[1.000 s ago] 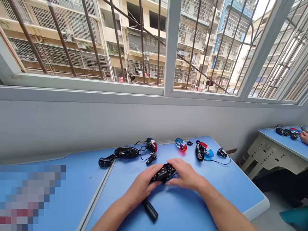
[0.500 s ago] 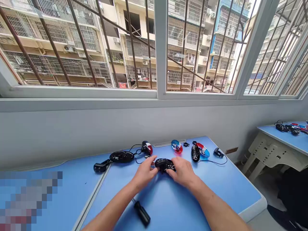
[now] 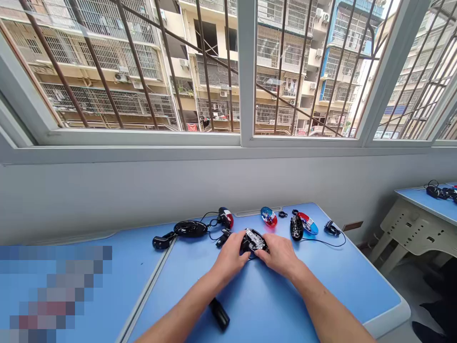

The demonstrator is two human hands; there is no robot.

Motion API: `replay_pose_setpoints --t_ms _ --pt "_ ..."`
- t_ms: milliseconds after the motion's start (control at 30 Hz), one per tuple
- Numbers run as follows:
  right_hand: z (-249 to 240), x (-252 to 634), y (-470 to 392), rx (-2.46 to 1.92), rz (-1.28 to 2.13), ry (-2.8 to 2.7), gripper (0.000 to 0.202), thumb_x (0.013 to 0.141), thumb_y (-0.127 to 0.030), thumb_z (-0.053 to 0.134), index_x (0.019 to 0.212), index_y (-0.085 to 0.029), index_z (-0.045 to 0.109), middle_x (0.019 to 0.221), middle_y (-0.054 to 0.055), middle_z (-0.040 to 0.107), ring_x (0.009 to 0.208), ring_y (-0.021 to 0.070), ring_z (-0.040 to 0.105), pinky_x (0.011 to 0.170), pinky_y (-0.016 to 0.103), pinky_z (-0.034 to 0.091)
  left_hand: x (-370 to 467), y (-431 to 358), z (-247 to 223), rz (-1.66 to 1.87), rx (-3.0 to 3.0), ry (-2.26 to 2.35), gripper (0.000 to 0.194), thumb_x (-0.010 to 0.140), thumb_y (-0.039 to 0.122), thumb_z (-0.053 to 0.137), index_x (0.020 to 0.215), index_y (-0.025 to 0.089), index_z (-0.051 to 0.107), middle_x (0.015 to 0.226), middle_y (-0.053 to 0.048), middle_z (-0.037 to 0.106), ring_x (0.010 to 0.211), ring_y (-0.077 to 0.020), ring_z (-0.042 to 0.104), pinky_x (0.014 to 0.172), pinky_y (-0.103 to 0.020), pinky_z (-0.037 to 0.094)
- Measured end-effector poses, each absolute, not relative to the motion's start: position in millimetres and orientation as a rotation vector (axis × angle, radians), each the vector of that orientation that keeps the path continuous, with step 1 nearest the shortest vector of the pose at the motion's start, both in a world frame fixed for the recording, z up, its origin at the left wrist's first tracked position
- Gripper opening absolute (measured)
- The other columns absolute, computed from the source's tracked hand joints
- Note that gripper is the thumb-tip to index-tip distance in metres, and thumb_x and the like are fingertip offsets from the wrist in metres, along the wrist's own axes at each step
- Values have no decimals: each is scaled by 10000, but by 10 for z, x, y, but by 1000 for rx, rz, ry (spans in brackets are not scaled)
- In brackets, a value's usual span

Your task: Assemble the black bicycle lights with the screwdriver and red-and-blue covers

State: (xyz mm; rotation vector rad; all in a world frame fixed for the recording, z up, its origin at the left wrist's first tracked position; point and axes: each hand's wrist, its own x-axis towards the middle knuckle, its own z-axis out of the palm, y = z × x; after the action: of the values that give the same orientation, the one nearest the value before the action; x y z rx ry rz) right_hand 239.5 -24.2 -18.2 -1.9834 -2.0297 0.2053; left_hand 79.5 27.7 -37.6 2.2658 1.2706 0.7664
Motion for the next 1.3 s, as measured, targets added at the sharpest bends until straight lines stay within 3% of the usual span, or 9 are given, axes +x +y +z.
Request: replay_pose_setpoints --t_ms 200,467,633,867,1100,1300 --pt "-164 2434 -232 -1972 261 -2021 174 845 -347 568 918 -196 616 913 61 699 831 225 641 579 265 251 715 267 -256 874 2258 1270 468 730 131 587 1191 192 531 1050 -62 619 711 -177 609 689 -310 520" --pt "-171 2499 -220 -1904 351 -2041 167 836 -332 545 926 -206 607 835 31 673 755 191 605 561 249 257 943 342 -26 908 2250 1294 262 775 280 593 1029 216 613 990 -18 683 735 -176 633 671 -266 493" --pt "-174 2534 -220 -1826 390 -2099 275 766 -396 648 977 -228 596 918 15 651 816 192 588 595 241 297 1101 450 46 788 2272 1399 166 813 344 582 887 204 633 870 -18 709 813 -200 651 696 -255 459" --pt "-179 2541 -212 -1834 377 -2097 220 800 -338 613 979 -211 603 927 38 642 849 207 579 624 258 305 1203 580 12 524 2298 1652 373 887 469 454 770 169 642 820 -120 723 806 -285 675 636 -306 440" --pt "-169 2533 -220 -1821 348 -2124 180 823 -304 589 982 -220 609 952 31 646 883 208 582 654 260 321 1246 550 17 334 2384 1651 456 912 480 380 794 145 667 854 -177 727 856 -334 682 680 -354 468" --pt "-164 2539 -217 -1837 342 -2129 156 824 -285 596 965 -219 610 955 25 667 874 201 592 639 251 301 1102 529 49 281 2544 1269 299 909 379 409 893 191 641 944 -83 708 914 -259 645 772 -318 463"
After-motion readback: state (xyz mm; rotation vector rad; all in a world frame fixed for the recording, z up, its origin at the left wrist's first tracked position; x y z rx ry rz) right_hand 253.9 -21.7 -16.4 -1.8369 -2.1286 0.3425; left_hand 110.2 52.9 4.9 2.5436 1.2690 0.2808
